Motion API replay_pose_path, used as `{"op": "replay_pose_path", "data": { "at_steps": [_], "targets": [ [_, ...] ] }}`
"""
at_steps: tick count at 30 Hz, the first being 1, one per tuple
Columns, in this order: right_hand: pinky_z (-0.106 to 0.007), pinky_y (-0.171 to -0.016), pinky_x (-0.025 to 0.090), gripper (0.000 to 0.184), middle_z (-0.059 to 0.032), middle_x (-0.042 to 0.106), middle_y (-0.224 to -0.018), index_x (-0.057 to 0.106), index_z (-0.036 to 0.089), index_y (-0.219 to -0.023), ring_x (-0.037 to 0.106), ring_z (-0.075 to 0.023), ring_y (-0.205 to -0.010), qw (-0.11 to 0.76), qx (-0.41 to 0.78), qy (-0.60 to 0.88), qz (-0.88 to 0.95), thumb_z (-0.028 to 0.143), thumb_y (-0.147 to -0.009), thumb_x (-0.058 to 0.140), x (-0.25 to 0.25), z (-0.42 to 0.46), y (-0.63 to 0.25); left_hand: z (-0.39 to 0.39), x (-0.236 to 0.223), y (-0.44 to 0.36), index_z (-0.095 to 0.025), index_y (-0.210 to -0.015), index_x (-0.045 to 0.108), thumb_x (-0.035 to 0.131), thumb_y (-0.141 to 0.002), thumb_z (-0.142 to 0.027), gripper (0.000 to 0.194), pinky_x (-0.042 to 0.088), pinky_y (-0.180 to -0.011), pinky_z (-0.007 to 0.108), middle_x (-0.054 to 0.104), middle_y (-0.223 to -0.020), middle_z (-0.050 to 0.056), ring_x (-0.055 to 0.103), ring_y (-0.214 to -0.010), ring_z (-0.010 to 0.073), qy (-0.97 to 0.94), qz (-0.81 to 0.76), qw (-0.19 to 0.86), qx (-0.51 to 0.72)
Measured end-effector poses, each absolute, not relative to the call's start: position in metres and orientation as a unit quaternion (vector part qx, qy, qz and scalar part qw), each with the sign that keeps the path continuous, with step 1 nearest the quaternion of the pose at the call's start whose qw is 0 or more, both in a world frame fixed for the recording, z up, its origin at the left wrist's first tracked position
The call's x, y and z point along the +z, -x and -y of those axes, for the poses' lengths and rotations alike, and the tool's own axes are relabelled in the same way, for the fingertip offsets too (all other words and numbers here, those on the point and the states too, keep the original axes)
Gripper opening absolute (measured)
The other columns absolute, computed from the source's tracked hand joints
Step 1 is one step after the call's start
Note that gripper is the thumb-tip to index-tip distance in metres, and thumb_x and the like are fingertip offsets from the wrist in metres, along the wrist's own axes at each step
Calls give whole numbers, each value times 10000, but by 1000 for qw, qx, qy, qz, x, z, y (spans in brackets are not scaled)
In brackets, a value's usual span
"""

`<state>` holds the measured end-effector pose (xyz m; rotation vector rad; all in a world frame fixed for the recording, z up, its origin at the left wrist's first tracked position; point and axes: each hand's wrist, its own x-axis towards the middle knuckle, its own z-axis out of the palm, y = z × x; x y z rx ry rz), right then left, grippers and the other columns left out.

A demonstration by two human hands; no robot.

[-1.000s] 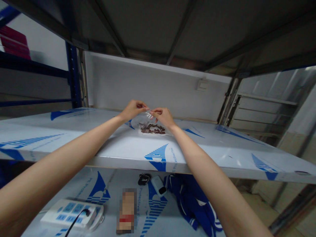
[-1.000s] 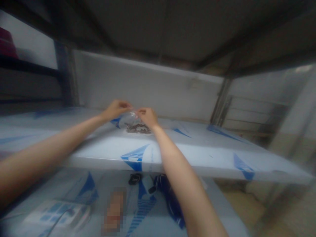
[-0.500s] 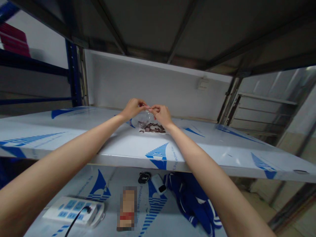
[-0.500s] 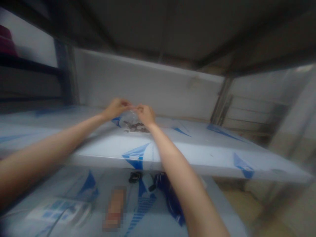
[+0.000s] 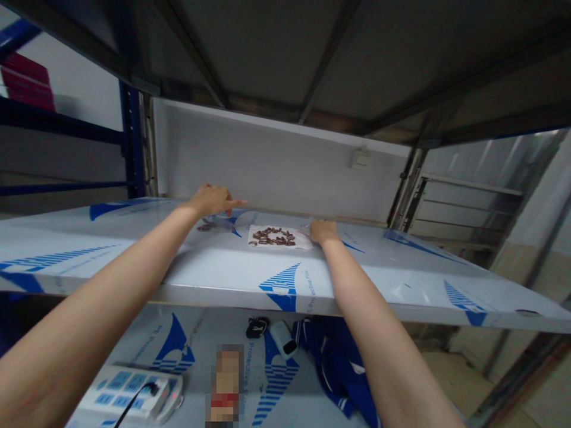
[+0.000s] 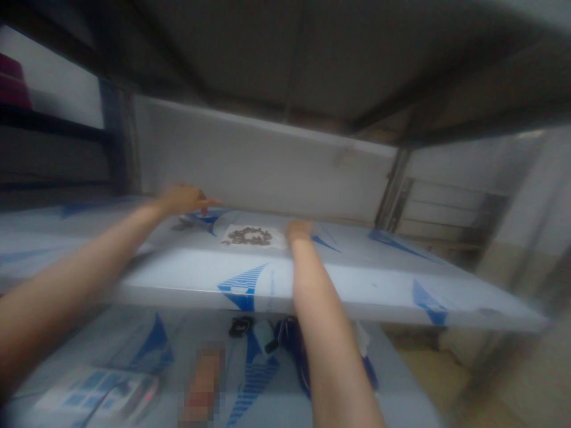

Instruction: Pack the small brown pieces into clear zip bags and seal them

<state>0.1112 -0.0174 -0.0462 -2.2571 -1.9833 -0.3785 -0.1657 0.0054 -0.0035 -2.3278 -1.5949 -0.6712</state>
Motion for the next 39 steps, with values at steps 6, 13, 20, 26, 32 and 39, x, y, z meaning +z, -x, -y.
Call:
{"op": "replay_pose_path", "data": {
  "at_steps": [6,13,20,26,32,39],
  "targets": [
    [-452,-952,320,294,-212,621,-1067,639,105,-1059,547,-283,-1078,114,-191,734,642,200,-846,459,-38,21,-108,-15,-17,159,-192,-485,631,443,-703,-623,518,378,-591,270,607,-521,60,520,-499,168,820,518,6,-245],
    [-292,-879,418,290,-52,648,-1080,657,227,-1049,576,-203,-1054,341,-53,521,781,368,-861,487,-31,21,-79,-10,-32,121,-138,-821,652,540,-685,-536,435,440,-737,282,684,-845,94,605,-779,183,862,290,-194,-368],
    [-316,-905,405,290,-32,639,-1095,643,250,-1073,560,-211,-1081,333,-57,477,811,373,-857,494,-32,28,-60,-7,-33,118,-119,-728,665,574,-680,-464,360,437,-690,280,677,-732,77,584,-691,162,839,286,-194,-420],
    [-293,-873,416,301,-60,668,-1036,650,214,-1069,606,-192,-987,387,-75,455,799,352,-820,552,-30,32,-54,5,-26,116,-115,-622,625,575,-686,-420,316,384,-585,243,596,-583,27,485,-580,118,803,338,-104,-479],
    [-271,-758,459,246,-57,708,-788,720,156,-856,648,-190,-817,440,50,408,798,354,-779,595,-39,19,-47,7,-28,108,-126,-613,604,575,-701,-395,285,391,-631,249,594,-612,29,491,-620,122,805,314,-105,-492],
    [-261,-724,497,252,-49,693,-822,687,134,-846,647,-139,-737,436,171,368,803,275,-859,478,-42,7,-49,9,-25,109,-121,-597,578,561,-739,-312,239,398,-672,256,581,-608,23,507,-632,121,813,330,-122,-465]
  ]
}}
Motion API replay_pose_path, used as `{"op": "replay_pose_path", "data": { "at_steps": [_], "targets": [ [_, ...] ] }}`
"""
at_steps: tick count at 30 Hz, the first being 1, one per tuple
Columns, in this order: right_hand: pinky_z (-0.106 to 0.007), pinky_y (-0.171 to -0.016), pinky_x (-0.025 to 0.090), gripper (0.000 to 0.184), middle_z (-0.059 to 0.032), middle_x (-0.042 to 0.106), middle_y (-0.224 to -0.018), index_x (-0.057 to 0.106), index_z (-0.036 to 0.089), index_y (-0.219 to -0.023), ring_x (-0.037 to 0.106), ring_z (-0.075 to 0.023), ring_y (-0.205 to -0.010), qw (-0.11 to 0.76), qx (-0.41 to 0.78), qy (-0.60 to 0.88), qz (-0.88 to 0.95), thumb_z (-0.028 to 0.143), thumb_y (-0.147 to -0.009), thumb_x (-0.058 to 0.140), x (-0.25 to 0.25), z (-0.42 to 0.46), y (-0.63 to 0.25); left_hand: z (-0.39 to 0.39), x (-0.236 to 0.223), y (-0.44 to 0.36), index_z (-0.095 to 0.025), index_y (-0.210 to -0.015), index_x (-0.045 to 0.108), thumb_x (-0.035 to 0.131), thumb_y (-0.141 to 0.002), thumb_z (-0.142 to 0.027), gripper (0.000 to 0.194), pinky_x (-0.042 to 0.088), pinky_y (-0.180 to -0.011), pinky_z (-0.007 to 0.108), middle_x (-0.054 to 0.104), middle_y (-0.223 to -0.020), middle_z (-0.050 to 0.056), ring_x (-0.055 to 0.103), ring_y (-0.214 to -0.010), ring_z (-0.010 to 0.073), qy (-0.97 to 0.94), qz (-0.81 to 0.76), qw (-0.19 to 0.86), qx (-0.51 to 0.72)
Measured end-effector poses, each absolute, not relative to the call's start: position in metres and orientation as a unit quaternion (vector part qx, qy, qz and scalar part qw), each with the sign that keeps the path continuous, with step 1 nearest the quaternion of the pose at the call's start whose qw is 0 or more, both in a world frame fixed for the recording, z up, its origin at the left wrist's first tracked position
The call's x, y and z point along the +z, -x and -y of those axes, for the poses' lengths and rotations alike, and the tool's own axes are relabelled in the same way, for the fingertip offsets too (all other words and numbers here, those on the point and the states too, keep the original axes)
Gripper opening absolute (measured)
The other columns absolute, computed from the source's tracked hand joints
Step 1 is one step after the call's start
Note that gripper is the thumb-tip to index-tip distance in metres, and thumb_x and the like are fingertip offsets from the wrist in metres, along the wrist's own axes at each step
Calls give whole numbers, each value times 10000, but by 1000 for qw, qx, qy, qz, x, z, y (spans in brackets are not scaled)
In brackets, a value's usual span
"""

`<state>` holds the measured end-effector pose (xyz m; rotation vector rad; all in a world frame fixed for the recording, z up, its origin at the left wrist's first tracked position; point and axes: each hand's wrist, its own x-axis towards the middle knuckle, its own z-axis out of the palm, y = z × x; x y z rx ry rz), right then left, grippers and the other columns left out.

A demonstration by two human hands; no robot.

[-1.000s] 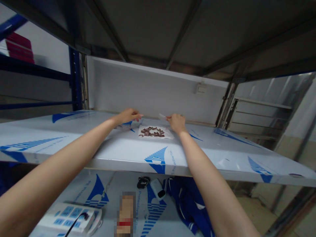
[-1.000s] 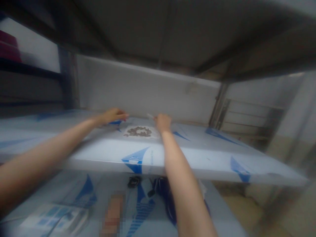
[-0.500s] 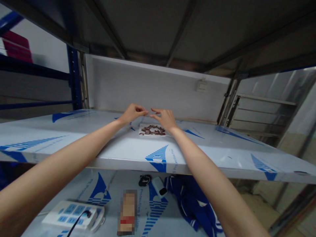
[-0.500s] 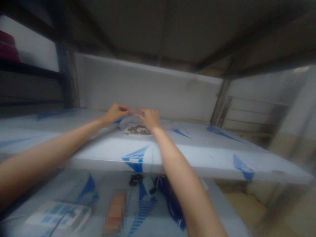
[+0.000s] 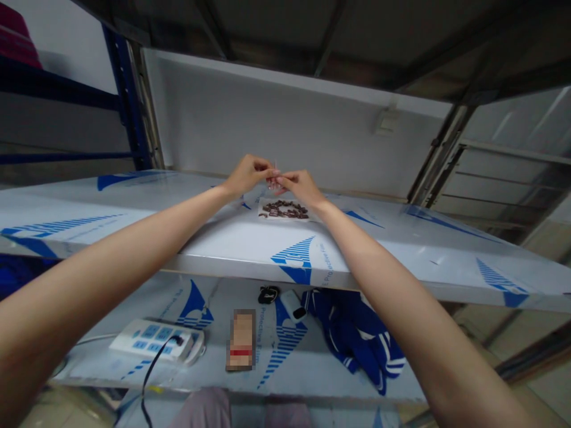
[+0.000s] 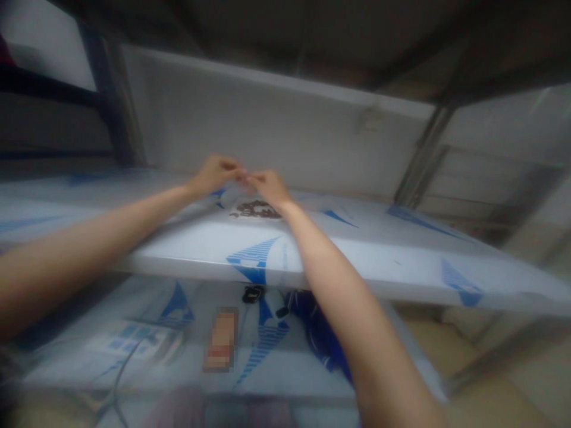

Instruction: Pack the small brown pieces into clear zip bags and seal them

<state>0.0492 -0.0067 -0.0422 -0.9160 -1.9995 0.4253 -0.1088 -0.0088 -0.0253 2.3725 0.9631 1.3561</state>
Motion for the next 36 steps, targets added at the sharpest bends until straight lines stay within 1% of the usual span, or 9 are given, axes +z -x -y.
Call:
{"op": "replay_pose_path", "data": {
  "at_steps": [5,10,13,15,18,21,25,31,36],
  "targets": [
    [-349,-804,456,255,-52,669,-750,681,163,-772,634,-189,-776,354,10,472,807,264,-860,464,-33,28,-48,6,-24,110,-115,-598,582,546,-740,-319,251,383,-675,261,565,-603,15,504,-643,124,-837,-327,115,423],
    [-428,-856,398,269,-110,653,-812,672,138,-795,583,-280,-941,363,-98,549,746,263,-844,439,-30,33,-55,5,-24,111,-104,-637,591,538,-737,-345,266,360,-648,264,531,-579,11,488,-652,136,-829,-371,94,409],
    [-423,-849,398,248,-105,649,-783,667,133,-801,581,-279,-926,389,-102,563,722,248,-823,448,-32,29,-61,7,-25,110,-102,-674,592,522,-742,-329,246,366,-691,287,540,-621,24,507,-727,175,-834,-387,49,391],
    [-398,-830,411,235,-90,643,-737,666,139,-788,590,-262,-889,403,-88,560,719,254,-810,462,-33,28,-62,8,-26,109,-109,-807,602,534,-736,-337,248,363,-779,330,584,-783,56,509,-868,227,-824,-386,-23,415],
    [-355,-805,425,231,-70,634,-694,663,146,-771,598,-230,-842,418,-63,545,724,256,-807,463,-33,29,-58,8,-28,110,-136,-1102,517,539,-746,-427,460,298,-915,411,507,-1148,120,405,-1112,300,-815,-352,-120,444],
    [-333,-793,427,237,-67,640,-715,664,146,-766,599,-214,-833,432,-53,532,726,257,-806,459,-33,31,-52,8,-33,109,-156,-1263,381,503,-755,-535,646,230,-982,449,382,-1312,138,313,-1212,321,-847,-321,-145,397],
    [-311,-769,433,254,-61,641,-706,668,142,-745,602,-196,-784,430,-38,516,740,254,-809,449,-34,30,-48,6,-38,106,-133,-1303,334,535,-734,-549,733,172,-1018,439,371,-1336,153,298,-1233,323,-861,-328,-142,361],
    [-299,-749,439,284,-41,624,-625,677,141,-790,603,-169,-686,429,-40,510,745,297,-832,443,-36,24,-50,5,-36,107,-145,-1231,416,569,-724,-522,650,185,-1006,423,458,-1269,125,365,-1184,301,-835,-349,-142,401],
    [-263,-733,438,346,-35,674,-724,684,164,-838,610,-128,-634,416,-20,510,753,342,-880,390,-36,26,-51,3,-31,111,-173,-1166,468,559,-728,-534,575,175,-1006,414,516,-1205,89,403,-1153,268,-827,-353,-173,403]
  ]
}}
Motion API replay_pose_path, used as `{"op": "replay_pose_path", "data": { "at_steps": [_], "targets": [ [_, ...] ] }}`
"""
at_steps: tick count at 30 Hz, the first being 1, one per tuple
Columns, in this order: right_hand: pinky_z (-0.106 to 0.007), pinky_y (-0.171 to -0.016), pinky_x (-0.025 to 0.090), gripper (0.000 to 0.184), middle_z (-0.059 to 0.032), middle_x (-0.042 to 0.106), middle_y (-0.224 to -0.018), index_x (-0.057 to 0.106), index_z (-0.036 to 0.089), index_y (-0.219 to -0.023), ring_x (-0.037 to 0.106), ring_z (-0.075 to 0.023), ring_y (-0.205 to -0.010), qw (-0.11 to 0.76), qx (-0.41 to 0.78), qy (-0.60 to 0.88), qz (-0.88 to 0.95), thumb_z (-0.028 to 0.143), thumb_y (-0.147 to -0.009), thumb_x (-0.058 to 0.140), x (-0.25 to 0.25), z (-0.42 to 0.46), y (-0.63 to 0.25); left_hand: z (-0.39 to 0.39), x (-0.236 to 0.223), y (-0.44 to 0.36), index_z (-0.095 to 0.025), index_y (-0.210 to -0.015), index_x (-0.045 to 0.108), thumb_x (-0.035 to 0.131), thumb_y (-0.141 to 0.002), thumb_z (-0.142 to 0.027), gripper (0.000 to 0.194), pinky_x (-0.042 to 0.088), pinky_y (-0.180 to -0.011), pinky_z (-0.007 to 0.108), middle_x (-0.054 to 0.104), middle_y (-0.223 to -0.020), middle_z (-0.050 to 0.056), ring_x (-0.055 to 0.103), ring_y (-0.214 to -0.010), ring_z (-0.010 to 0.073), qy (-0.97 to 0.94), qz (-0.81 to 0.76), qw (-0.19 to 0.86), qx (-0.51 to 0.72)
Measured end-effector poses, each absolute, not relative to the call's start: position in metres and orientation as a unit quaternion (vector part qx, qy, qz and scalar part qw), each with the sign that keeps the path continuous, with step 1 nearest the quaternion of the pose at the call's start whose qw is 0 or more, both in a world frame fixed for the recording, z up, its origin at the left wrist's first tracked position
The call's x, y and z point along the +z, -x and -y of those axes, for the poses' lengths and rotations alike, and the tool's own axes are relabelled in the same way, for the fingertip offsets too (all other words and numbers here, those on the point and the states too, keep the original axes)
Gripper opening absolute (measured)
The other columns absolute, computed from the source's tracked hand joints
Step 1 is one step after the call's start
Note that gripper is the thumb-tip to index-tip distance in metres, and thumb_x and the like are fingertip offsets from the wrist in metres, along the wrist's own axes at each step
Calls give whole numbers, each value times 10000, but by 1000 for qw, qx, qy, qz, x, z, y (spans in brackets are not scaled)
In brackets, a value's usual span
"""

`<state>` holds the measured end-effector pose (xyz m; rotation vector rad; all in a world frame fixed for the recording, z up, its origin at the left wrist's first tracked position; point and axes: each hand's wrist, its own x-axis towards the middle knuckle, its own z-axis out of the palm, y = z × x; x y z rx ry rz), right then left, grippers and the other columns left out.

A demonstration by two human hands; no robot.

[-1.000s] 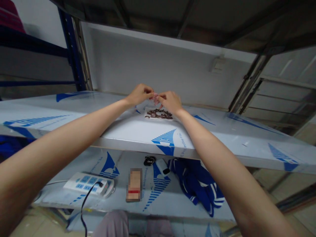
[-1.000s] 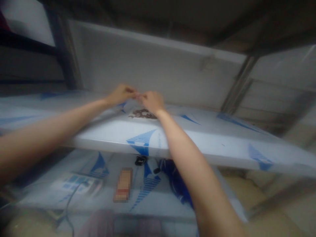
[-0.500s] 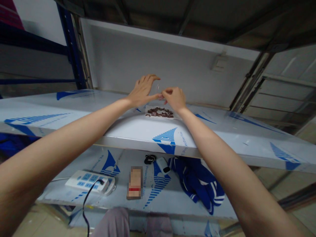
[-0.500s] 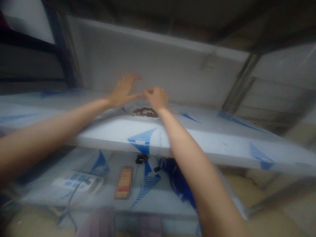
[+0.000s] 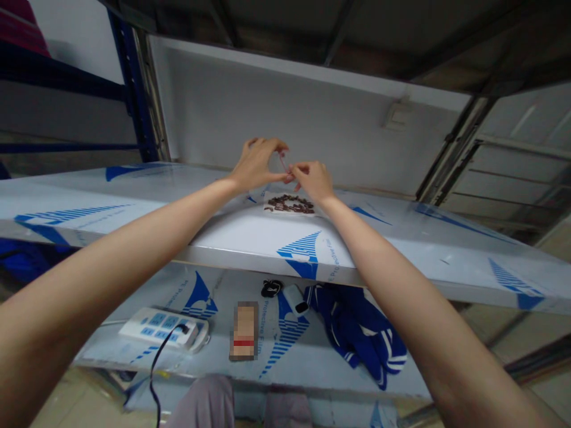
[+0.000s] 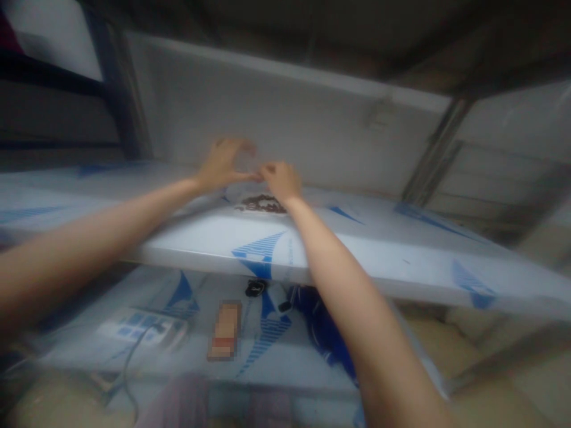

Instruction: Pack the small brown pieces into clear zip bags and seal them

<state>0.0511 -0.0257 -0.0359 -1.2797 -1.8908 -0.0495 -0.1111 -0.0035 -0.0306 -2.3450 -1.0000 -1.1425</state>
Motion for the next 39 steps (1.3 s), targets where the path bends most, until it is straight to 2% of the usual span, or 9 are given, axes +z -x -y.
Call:
{"op": "replay_pose_path", "data": {
  "at_steps": [3,8,11,19,22,27,30,33,39],
  "targets": [
    [-271,-731,434,380,-23,689,-766,683,184,-881,606,-115,-601,405,-2,530,745,345,-907,340,-36,25,-53,-2,-28,118,-170,-1114,512,542,-734,-551,539,204,-988,406,559,-1144,86,444,-1106,255,819,365,191,-399],
    [-242,-715,414,171,-4,695,-849,698,210,-872,610,-132,-749,338,-1,463,820,291,-796,568,-40,24,-49,-12,-24,136,-184,-1026,590,546,-715,-573,500,212,-978,421,620,-1048,85,482,-1056,262,827,388,226,-339],
    [-232,-713,401,165,-2,691,-861,706,220,-879,593,-132,-791,292,5,423,858,284,-746,630,-43,28,-39,-16,-24,145,-171,-1011,612,570,-695,-560,502,209,-973,433,641,-1013,92,491,-1054,277,831,418,243,-276],
    [-248,-686,364,130,0,692,-828,722,245,-821,586,-138,-750,187,-22,409,893,293,-711,672,-47,33,-28,-13,-20,148,-178,-1057,598,576,-696,-544,514,254,-935,384,643,-1054,85,508,-1060,263,838,470,216,-174],
    [-270,-731,352,133,5,693,-822,718,249,-806,589,-145,-765,180,-24,412,893,322,-700,684,-46,34,-28,-13,-20,148,-194,-1059,598,572,-692,-552,514,267,-920,368,646,-1059,77,522,-1047,256,842,477,199,-154],
    [-320,-807,323,157,-11,687,-916,703,247,-891,578,-158,-821,222,-60,436,870,240,-774,597,-42,35,-30,-15,-20,149,-183,-1074,597,564,-693,-552,532,270,-911,358,645,-1062,88,529,-1046,263,839,488,194,-146],
    [-295,-780,344,209,-17,680,-939,694,231,-926,565,-148,-816,270,-17,394,878,339,-797,572,-41,39,-28,-14,-20,149,-177,-1074,599,557,-706,-522,506,275,-905,356,648,-1053,93,535,-1039,263,836,493,193,-146],
    [-254,-697,367,274,-18,673,-930,693,216,-917,550,-135,-782,254,47,317,913,404,-723,641,-44,46,-20,-12,-20,149,-183,-1081,596,541,-728,-498,476,275,-908,351,643,-1067,86,531,-1049,256,835,495,195,-138],
    [-226,-666,376,141,-22,679,-801,704,164,-843,556,-111,-723,212,98,257,938,212,-731,633,-54,49,-8,-13,-21,149,-196,-1089,589,550,-729,-500,473,276,-918,357,637,-1086,82,530,-1057,253,834,502,190,-125]
  ]
}}
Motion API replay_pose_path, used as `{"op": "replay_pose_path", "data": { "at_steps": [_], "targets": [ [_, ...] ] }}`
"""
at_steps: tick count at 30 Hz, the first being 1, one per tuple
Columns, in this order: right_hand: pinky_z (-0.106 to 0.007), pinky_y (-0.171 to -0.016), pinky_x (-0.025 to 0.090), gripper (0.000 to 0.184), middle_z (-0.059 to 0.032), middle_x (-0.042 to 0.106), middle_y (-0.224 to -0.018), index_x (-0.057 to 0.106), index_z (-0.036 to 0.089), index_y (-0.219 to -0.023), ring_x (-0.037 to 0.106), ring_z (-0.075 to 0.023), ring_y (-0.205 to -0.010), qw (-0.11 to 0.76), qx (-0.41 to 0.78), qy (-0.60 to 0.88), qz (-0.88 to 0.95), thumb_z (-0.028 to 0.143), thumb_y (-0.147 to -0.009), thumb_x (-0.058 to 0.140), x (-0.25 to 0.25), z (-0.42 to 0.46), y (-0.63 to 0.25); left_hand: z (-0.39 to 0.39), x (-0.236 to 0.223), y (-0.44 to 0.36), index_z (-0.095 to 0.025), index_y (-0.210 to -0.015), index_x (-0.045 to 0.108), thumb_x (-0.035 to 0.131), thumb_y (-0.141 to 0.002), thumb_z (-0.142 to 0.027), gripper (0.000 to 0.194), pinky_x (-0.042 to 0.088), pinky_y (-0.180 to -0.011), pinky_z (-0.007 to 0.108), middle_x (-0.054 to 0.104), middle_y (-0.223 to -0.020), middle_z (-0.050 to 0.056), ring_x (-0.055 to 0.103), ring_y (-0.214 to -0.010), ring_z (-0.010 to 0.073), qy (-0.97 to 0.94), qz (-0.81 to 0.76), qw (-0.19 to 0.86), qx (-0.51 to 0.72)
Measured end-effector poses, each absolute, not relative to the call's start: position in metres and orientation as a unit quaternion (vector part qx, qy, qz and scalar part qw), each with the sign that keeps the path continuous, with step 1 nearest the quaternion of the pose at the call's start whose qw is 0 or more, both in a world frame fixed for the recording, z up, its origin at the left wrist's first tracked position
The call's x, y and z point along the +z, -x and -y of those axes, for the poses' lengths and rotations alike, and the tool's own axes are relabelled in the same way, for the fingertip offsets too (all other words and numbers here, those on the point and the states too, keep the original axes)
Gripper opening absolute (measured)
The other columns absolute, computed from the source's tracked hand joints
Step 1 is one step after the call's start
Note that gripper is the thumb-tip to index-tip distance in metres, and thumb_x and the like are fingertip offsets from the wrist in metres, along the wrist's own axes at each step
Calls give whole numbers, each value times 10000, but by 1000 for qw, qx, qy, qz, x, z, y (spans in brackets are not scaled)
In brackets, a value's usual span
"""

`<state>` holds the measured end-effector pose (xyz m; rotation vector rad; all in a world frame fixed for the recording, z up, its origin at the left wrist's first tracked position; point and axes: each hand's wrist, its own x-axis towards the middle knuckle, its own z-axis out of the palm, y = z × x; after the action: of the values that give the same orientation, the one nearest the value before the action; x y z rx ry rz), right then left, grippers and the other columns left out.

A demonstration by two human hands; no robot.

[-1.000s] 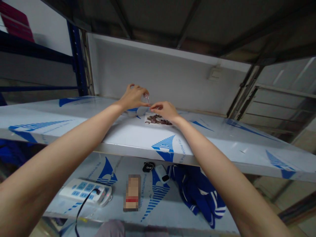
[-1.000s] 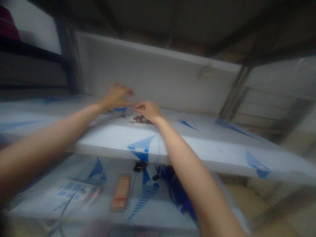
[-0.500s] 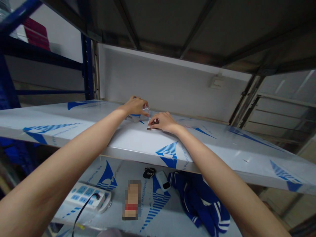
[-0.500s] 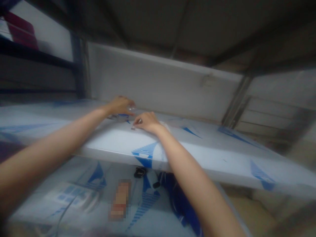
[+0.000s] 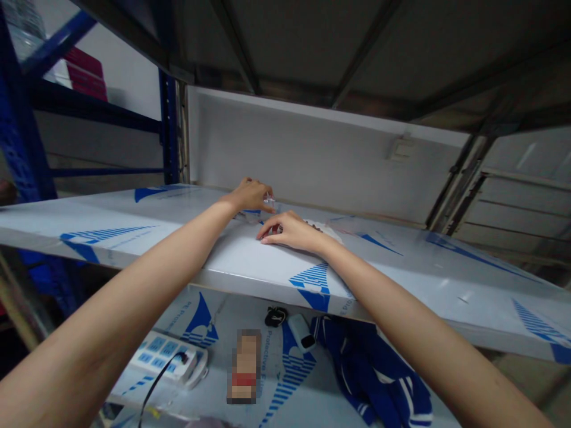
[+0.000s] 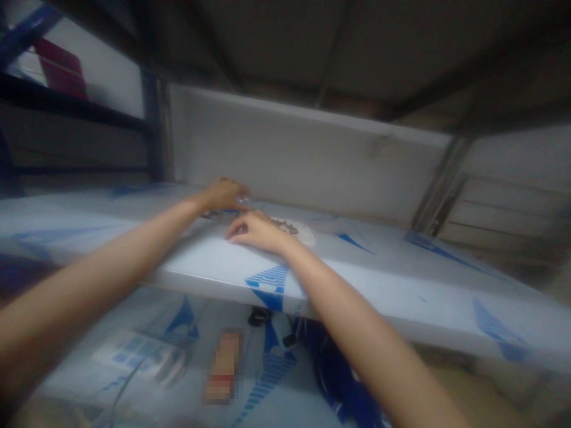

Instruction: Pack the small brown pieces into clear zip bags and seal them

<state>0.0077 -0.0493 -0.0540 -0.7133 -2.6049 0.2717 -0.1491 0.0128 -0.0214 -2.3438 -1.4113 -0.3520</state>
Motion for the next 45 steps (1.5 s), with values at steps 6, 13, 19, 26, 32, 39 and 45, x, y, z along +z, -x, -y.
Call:
{"op": "replay_pose_path", "data": {
  "at_steps": [6,13,19,26,32,39,45],
  "targets": [
    [-245,-669,405,147,-19,687,-803,706,188,-828,575,-129,-711,356,71,390,846,246,-703,655,-43,29,-27,-14,-22,148,-183,-1079,595,544,-701,-532,517,287,-935,377,636,-1085,93,532,-1060,267,847,485,161,-147],
    [-243,-660,449,158,-31,689,-747,661,164,-856,628,-141,-703,453,83,450,765,238,-719,639,-38,14,-50,4,-20,131,-148,-1094,575,578,-636,-549,609,386,-841,268,627,-1098,85,554,-995,203,902,368,-74,-214],
    [-244,-704,424,121,-20,696,-803,701,198,-819,618,-151,-776,412,7,456,789,257,-735,638,-42,21,-43,14,-19,124,-110,-1066,577,548,-666,-504,562,387,-841,278,632,-1067,99,556,-986,199,905,328,-168,-212],
    [-251,-739,404,175,-38,670,-961,705,203,-897,581,-149,-852,438,-41,476,761,249,-789,574,-33,22,-50,5,-21,130,-130,-1053,578,569,-640,-514,564,388,-856,287,626,-1088,90,548,-1004,200,890,352,-167,-235],
    [-223,-632,380,208,0,684,-783,710,209,-803,587,-135,-738,256,96,476,836,369,-675,672,-37,18,-58,2,-22,136,-124,-979,600,572,-621,-536,546,400,-835,285,652,-1014,97,571,-947,202,880,391,-139,-232],
    [-224,-577,355,274,8,678,-752,708,211,-762,577,-125,-679,207,97,459,858,446,-625,678,-43,21,-53,-5,-23,139,-129,-968,601,559,-604,-565,570,409,-818,286,658,-1005,97,575,-941,207,877,406,-118,-230],
    [-234,-608,367,166,10,683,-730,723,220,-751,582,-135,-700,173,81,463,865,334,-635,690,-43,20,-53,-7,-22,140,-125,-996,601,557,-606,-555,583,409,-824,286,657,-1017,95,574,-954,210,882,401,-119,-218]
  ]
}}
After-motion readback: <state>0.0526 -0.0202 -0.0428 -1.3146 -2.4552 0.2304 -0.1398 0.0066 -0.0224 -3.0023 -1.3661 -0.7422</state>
